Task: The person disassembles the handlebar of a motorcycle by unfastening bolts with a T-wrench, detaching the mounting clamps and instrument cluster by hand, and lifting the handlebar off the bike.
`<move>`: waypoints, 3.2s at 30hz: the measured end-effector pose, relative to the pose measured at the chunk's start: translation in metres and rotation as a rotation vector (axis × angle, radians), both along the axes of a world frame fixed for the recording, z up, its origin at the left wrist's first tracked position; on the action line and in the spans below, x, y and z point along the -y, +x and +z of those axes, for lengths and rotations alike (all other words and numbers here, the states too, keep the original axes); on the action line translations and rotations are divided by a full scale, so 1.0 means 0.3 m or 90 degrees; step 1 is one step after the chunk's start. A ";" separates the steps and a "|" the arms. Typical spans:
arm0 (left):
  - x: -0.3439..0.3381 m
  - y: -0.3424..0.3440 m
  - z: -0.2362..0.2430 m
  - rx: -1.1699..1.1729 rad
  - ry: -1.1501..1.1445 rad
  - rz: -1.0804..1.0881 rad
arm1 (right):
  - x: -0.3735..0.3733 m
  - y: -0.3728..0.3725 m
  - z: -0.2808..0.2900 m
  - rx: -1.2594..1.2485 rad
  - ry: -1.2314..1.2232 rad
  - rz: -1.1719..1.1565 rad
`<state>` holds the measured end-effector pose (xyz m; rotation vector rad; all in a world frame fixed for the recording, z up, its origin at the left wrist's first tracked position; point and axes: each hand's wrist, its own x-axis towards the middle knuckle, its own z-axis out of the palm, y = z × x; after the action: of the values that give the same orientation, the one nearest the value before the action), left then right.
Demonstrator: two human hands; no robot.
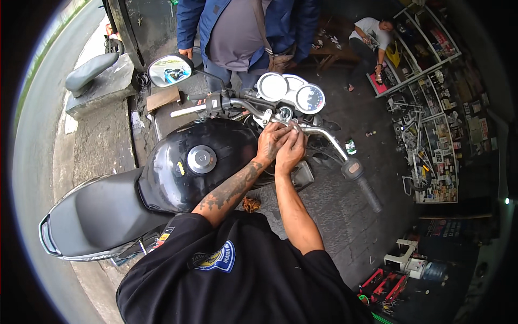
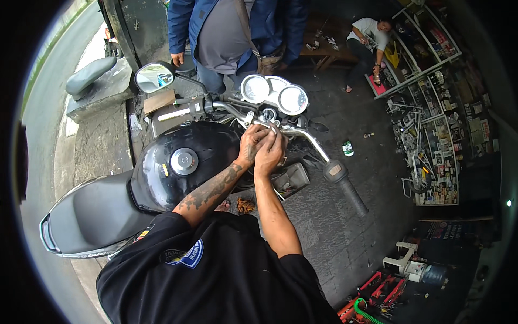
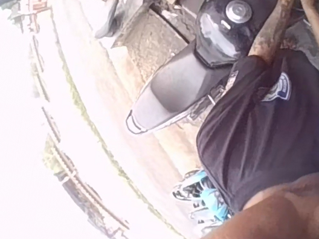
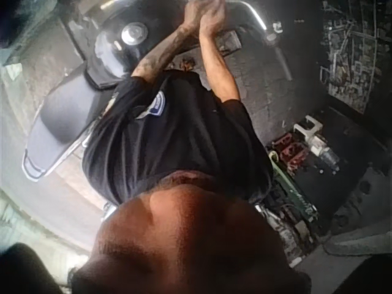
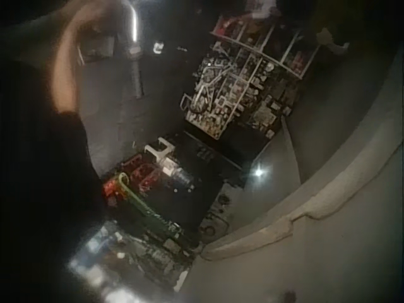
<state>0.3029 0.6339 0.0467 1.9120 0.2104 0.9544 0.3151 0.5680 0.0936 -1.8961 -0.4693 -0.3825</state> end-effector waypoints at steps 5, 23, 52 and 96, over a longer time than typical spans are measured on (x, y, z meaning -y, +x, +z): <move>-0.004 0.001 -0.003 -0.011 0.025 0.008 | -0.012 0.103 0.036 -0.222 -0.024 0.079; 0.004 0.001 0.010 0.006 0.038 0.062 | 0.055 0.143 0.244 0.167 -0.388 0.424; -0.007 -0.029 0.071 -0.012 0.097 0.040 | 0.114 0.179 0.222 0.119 -0.331 0.311; 0.004 -0.008 -0.006 -0.005 -0.015 -0.030 | -0.015 0.181 0.037 -0.231 -0.079 0.147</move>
<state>0.3004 0.6328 0.0450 1.8913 0.1795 0.9091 0.3693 0.5726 0.1046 -1.9501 -0.4669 0.1451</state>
